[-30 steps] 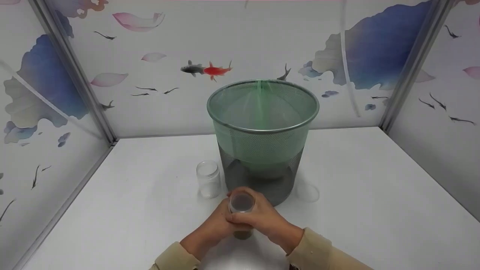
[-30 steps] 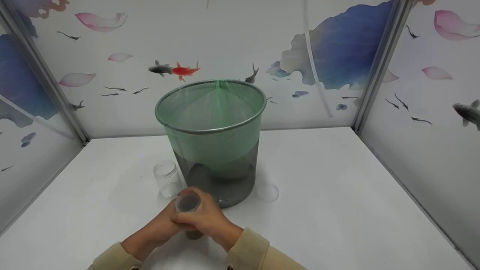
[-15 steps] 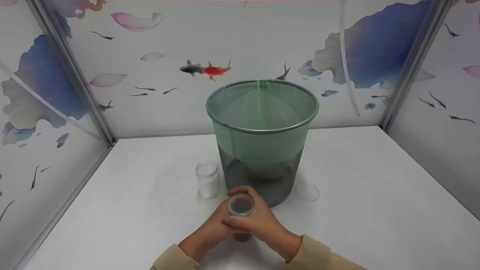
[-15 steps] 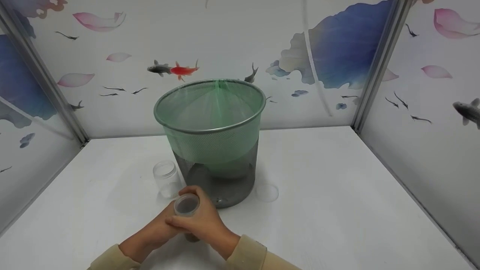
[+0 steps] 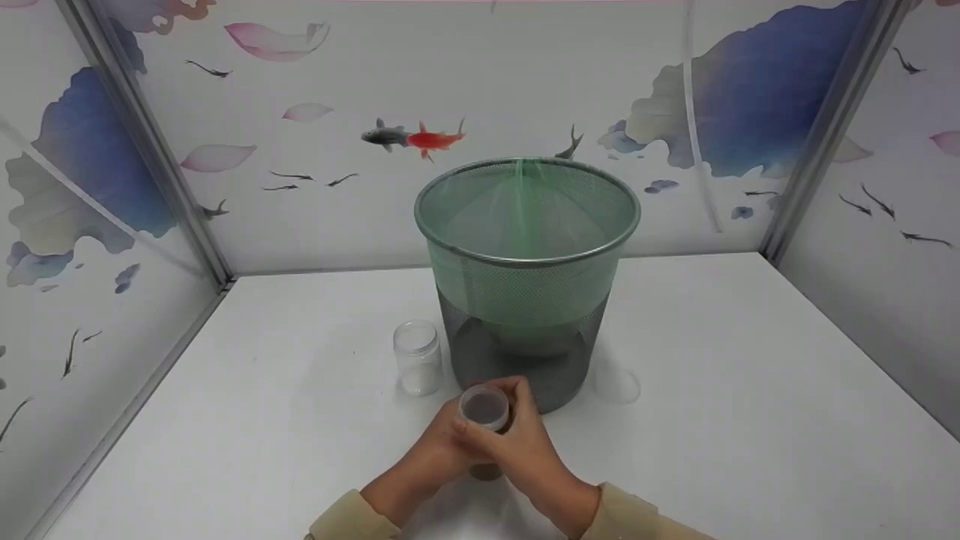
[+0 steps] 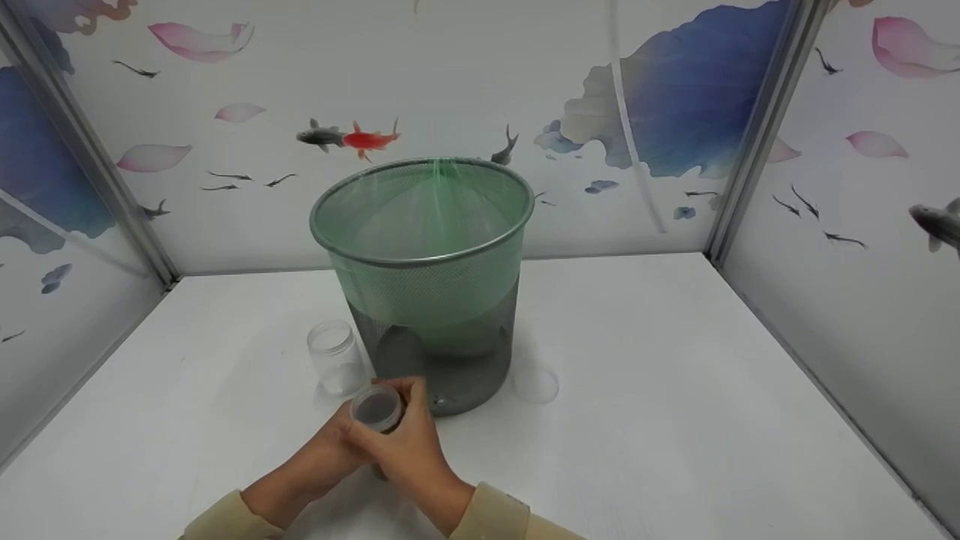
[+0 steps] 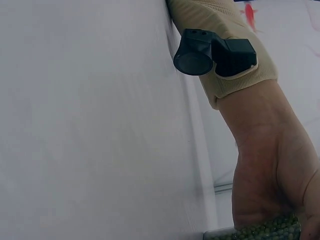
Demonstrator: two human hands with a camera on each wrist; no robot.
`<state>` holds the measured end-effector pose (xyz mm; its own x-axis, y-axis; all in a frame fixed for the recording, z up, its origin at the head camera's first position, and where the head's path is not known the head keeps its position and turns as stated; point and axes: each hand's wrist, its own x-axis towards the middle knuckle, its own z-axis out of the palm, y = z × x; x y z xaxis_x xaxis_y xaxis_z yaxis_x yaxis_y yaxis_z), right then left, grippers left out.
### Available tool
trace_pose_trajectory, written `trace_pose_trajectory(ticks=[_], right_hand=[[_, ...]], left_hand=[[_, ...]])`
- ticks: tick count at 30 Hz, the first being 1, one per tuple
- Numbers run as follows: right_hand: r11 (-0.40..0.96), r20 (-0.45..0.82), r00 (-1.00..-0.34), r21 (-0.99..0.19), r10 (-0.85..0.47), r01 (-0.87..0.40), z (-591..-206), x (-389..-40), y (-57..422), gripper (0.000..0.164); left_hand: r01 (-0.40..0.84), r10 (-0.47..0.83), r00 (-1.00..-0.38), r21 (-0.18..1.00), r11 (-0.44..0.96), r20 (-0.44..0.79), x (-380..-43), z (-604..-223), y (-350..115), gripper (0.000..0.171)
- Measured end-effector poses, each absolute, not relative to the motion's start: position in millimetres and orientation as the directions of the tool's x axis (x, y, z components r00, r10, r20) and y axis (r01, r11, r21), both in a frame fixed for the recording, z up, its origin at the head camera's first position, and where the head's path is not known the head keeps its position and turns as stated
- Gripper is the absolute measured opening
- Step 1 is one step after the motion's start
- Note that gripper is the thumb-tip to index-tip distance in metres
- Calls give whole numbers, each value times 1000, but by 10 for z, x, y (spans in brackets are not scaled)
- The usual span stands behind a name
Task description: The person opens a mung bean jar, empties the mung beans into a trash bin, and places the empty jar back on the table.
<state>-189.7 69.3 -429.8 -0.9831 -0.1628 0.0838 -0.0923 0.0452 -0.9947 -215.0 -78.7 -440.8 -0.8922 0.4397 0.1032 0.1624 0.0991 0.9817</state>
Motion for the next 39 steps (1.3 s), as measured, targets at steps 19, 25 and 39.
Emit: trace_pose_trajectory(ticks=[19, 25, 39], right_hand=[[-9, 43, -964, -999, -264, -42, -4285, -1938, 732, 59], [-57, 29, -953, -998, -301, -13, -4284, -1946, 737, 63], [-54, 60, -962, -997, -267, -47, -4289, -1912, 724, 73]], left_hand=[[119, 425, -904, 979, 168, 37, -2162, -4405, -799, 66], [132, 435, -899, 981, 144, 57, -2163, -4410, -791, 62], [170, 413, -909, 960, 222, 65, -2155, -4403, -795, 65]])
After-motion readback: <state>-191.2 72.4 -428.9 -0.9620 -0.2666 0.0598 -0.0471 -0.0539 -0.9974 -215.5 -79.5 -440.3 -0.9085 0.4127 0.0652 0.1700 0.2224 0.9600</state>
